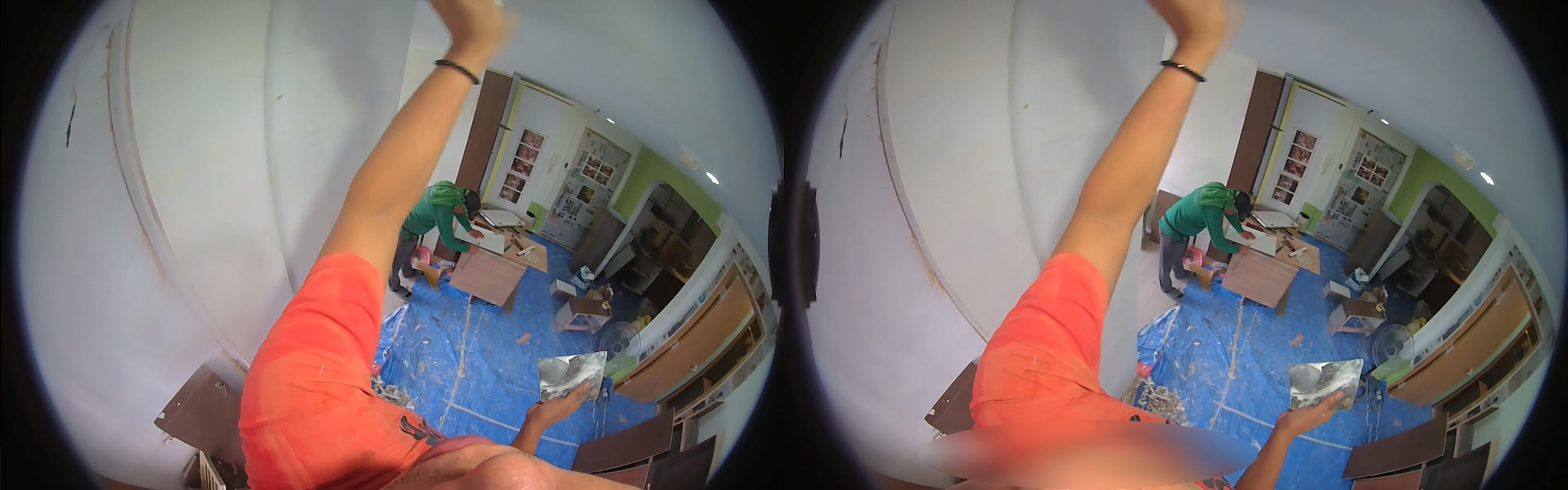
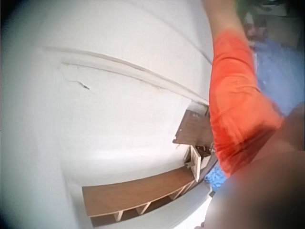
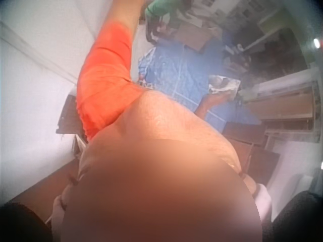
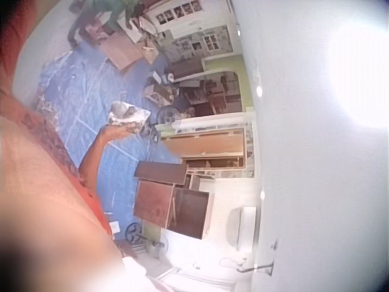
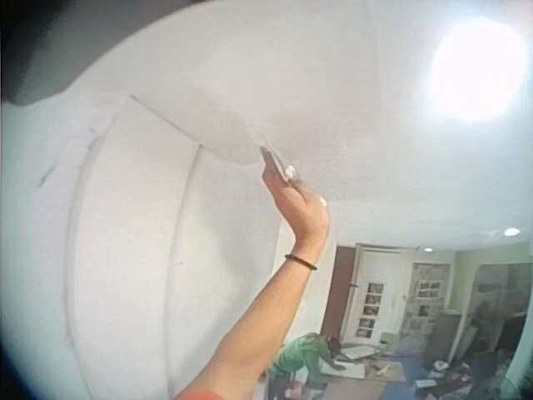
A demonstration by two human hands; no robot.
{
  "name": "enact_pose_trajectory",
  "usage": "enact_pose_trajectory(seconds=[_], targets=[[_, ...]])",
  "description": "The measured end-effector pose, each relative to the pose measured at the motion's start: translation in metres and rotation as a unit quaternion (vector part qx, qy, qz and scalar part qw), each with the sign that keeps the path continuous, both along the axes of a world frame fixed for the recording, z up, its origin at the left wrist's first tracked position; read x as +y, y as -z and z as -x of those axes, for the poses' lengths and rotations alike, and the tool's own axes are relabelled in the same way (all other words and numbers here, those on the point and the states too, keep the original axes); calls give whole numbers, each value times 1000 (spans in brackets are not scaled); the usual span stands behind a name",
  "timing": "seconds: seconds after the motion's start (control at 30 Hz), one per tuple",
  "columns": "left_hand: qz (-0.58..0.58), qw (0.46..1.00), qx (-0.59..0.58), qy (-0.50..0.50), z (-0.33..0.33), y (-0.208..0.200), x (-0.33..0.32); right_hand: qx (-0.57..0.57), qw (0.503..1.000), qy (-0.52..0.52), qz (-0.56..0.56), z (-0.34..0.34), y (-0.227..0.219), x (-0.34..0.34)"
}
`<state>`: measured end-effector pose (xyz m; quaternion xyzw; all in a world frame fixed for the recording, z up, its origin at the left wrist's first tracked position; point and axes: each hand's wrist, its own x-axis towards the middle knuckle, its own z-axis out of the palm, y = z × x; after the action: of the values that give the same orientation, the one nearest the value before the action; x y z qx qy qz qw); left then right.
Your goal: The person uses a putty knife to scoop joint compound from a container and applies it to a vertical seam on a wall. They repeatedly smooth the compound along the seam with the knife, working on a specific section of the wall.
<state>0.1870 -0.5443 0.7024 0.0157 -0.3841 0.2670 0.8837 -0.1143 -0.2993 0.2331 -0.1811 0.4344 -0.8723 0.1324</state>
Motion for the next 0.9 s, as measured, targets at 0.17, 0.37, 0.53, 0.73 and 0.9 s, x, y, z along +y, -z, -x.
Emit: enact_pose_trajectory(seconds=[0.17, 0.37, 0.53, 0.73, 0.9], targets=[[13, 992, 126, -16, -96, -25, 2, 0, 1000, -3, -2, 1, 4, -2], [0, 969, 226, -102, -140, -72, 0, 12, 1000, -25, -6, 2, 4, -2], [-112, 929, 294, -193, -112, -80, 7, 1, 1000, -12, 0, 1, 2, -1], [37, 999, 2, -39, 12, -9, 62, -2, 1000, -14, -5, -9, -7, 0], [-147, 923, -274, 227, 73, 135, 91, -128, 979, -153, 36, 8, 4, 11]])
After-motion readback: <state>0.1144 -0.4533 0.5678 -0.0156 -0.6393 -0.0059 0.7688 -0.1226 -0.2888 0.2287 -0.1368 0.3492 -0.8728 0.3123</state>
